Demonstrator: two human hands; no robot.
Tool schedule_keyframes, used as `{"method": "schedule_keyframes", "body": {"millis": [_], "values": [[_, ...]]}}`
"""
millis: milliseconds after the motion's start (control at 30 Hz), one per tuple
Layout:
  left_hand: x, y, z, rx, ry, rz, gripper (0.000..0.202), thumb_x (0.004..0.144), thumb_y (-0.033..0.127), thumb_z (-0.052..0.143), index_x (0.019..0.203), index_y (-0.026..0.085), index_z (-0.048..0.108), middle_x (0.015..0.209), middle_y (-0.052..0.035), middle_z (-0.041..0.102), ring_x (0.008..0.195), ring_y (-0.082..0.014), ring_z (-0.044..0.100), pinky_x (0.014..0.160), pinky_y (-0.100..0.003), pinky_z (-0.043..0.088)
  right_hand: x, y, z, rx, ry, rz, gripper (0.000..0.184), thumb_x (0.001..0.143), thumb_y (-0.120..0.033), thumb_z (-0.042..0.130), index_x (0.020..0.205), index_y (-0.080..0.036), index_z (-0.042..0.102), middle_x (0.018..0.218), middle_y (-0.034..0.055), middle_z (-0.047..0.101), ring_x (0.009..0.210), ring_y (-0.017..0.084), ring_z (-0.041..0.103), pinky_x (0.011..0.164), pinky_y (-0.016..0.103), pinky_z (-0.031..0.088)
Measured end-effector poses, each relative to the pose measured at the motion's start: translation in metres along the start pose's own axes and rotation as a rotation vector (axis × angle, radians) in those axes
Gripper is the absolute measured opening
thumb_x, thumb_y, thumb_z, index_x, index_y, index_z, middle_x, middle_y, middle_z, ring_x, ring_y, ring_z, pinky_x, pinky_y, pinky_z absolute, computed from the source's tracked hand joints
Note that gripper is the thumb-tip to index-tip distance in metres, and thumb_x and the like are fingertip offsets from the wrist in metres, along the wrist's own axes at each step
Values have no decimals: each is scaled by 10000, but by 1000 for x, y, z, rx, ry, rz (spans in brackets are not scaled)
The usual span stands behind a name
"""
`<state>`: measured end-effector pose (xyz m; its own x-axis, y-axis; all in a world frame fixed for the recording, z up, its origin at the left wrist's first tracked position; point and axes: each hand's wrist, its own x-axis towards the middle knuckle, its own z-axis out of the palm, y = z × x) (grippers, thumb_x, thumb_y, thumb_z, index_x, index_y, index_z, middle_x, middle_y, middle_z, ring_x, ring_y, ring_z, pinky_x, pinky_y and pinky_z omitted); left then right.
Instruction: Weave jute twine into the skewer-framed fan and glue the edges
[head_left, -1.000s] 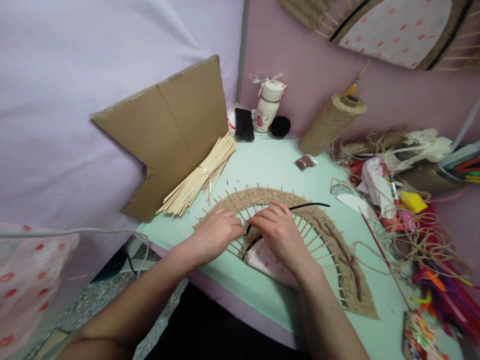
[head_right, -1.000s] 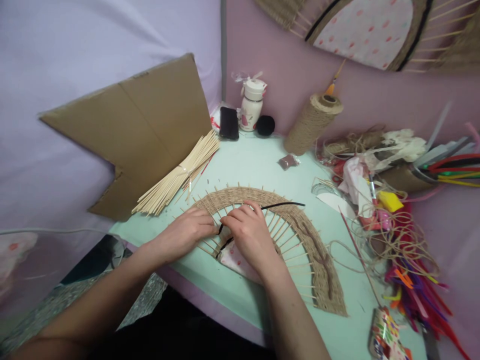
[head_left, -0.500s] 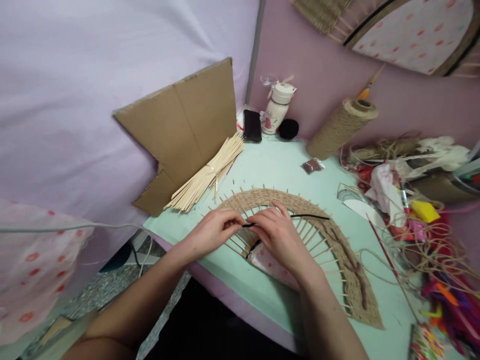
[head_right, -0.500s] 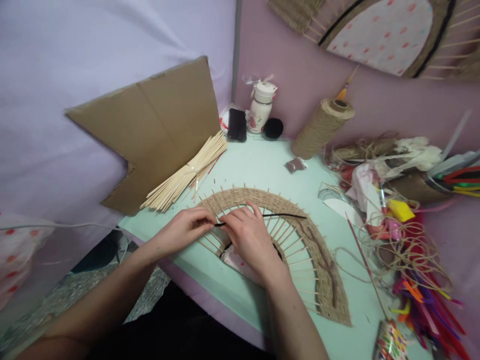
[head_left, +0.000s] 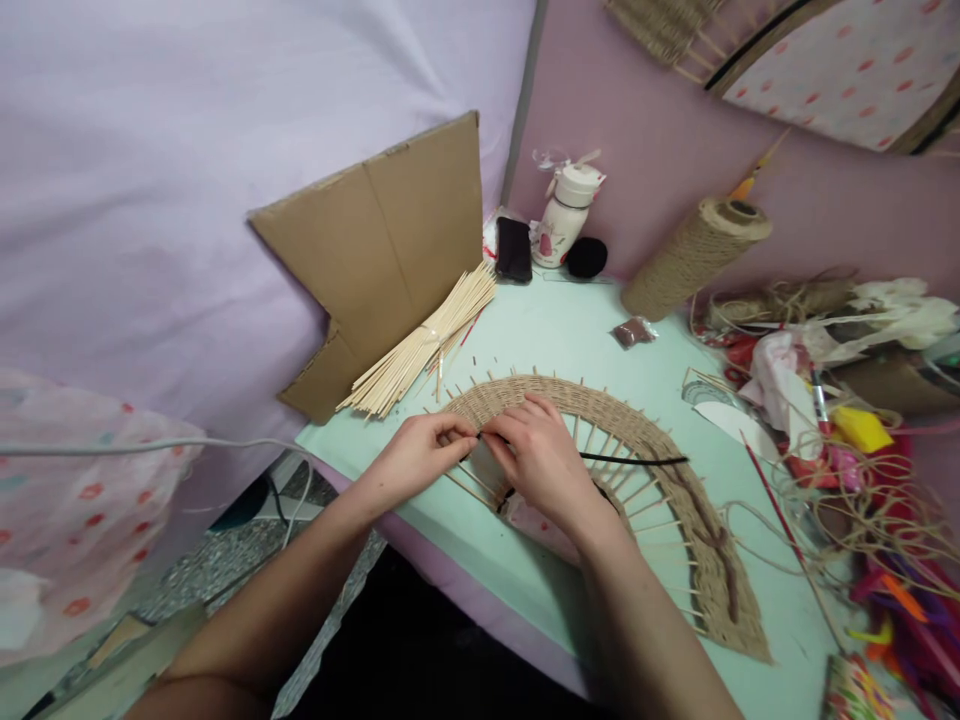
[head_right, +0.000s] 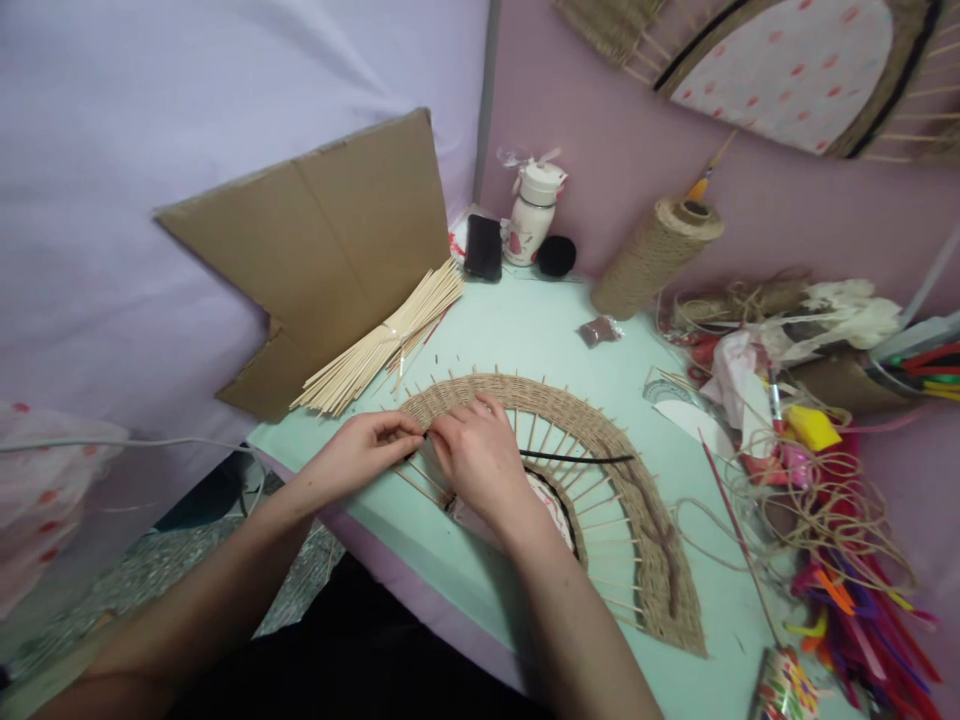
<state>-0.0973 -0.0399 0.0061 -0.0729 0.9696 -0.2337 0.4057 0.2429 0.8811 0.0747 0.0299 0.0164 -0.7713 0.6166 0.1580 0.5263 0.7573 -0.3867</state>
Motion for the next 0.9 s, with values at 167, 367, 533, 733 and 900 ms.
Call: {"method": "schedule_keyframes", "body": {"millis": [167,367,533,733,900], "values": [[2,-7,0,79,72,-8,169,793,264,586,818,179,730,807,-8,744,771,-171,669,705,-259,473,7,-7,7,-18,-59,59,190,930,-216,560,804,-194,700,818,41,721,845,198,618,1002,374,352],[2,-7,3,106,84,-19,156,763,235,603,823,180,737,798,-8,753,766,-175,689,697,-254,484,5,-9,8,-38,-20,87,211,917,-202,566,735,-190,672,742,30,703,779,190,604,876,326,375],[1,-5,3,179,73,-8,186,775,181,562,849,184,732,767,1,737,737,-166,677,678,-252,476,5,-9,11,-29,-22,90,207,920,-205,564,750,-192,681,760,29,707,792,186,603,891,326,362],[-4,-1,1,396,87,133,219,794,104,555,906,196,720,879,-24,702,840,-174,647,740,-261,481,3,-9,11,-31,-30,87,213,939,-216,547,783,-195,690,782,31,714,813,191,606,892,324,356],[-8,3,4,523,93,195,249,870,111,509,957,213,719,956,-30,729,912,-188,665,810,-281,493,2,-9,10,-20,-20,71,203,944,-226,545,807,-196,693,818,38,723,840,197,607,894,326,357]]}}
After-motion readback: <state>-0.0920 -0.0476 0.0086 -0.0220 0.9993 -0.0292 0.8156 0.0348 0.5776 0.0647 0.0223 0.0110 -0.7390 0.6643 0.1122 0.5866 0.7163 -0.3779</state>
